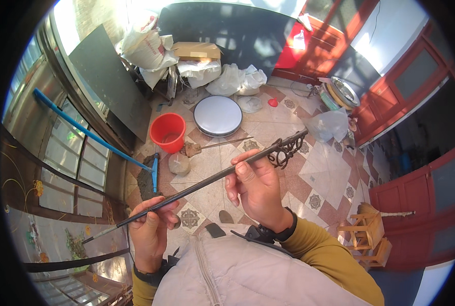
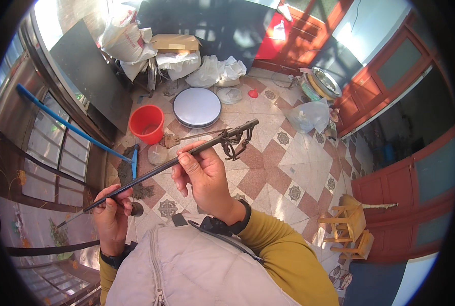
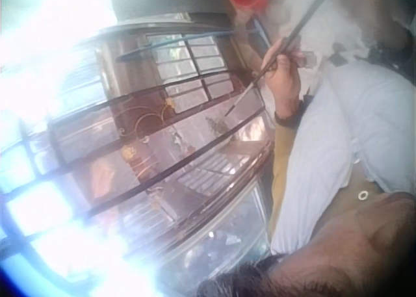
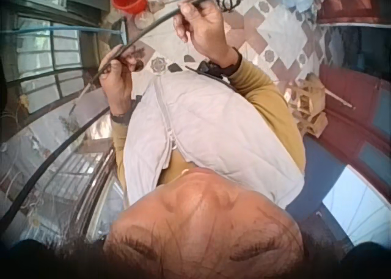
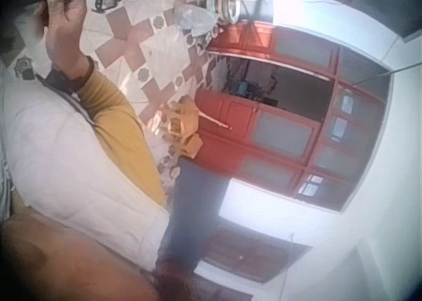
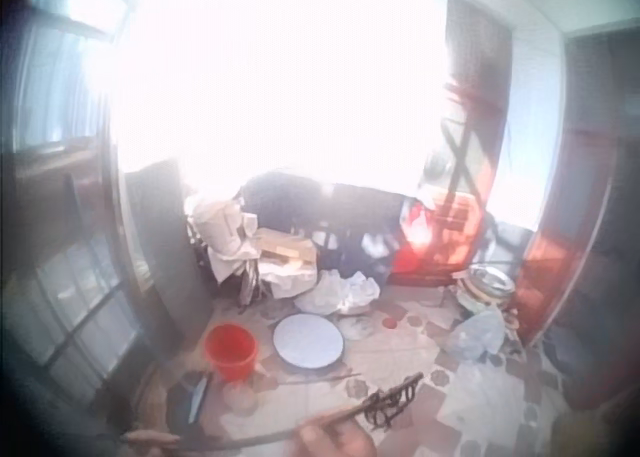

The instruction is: The person assembles a fishing rod by connecting sections and attaching a line with a hook. They move between an outdoor area and an indoor tiled room, handling the rod and line, then hang the assembled rod on a window frame.

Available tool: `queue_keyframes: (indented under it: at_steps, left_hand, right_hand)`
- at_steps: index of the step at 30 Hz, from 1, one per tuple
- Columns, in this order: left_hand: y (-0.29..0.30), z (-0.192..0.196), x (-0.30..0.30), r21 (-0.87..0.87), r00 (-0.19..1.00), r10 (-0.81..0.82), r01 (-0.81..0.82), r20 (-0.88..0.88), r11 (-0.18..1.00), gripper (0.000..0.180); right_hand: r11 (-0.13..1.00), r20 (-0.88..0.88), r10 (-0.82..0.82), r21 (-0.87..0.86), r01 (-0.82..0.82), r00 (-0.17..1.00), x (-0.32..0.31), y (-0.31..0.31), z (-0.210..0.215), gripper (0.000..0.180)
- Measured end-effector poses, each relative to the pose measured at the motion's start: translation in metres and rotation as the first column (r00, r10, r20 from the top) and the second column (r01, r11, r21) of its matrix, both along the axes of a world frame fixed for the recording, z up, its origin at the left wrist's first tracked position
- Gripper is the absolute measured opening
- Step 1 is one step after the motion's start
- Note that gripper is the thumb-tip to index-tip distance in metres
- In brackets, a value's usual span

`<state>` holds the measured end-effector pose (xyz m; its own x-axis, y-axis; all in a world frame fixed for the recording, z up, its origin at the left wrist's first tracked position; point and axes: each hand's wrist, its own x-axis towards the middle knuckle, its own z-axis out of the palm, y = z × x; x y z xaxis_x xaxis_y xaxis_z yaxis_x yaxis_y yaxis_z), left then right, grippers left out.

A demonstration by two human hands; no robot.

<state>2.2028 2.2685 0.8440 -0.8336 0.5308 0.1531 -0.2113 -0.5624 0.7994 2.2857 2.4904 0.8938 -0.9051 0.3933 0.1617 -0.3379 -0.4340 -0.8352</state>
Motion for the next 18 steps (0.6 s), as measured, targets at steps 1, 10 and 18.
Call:
queue_keyframes:
  at_steps: [1,10,18]
  left_hand:
    - [0.000,0.000,0.000,-0.004,1.000,0.010,-0.010,0.001,1.000,0.040]
    - [-0.004,-0.001,0.001,-0.002,0.998,0.043,-0.044,-0.037,0.999,0.039]
    - [-0.007,-0.001,0.003,-0.015,0.990,0.050,-0.053,-0.133,0.998,0.036]
  right_hand:
    - [1.000,0.001,0.009,-0.001,-0.009,1.000,0.001,0.000,0.000,0.012]
    - [0.995,-0.080,0.090,0.040,-0.087,0.993,0.008,0.003,-0.006,0.012]
    - [0.986,-0.199,0.164,0.066,-0.154,0.966,0.009,0.010,-0.011,0.011]
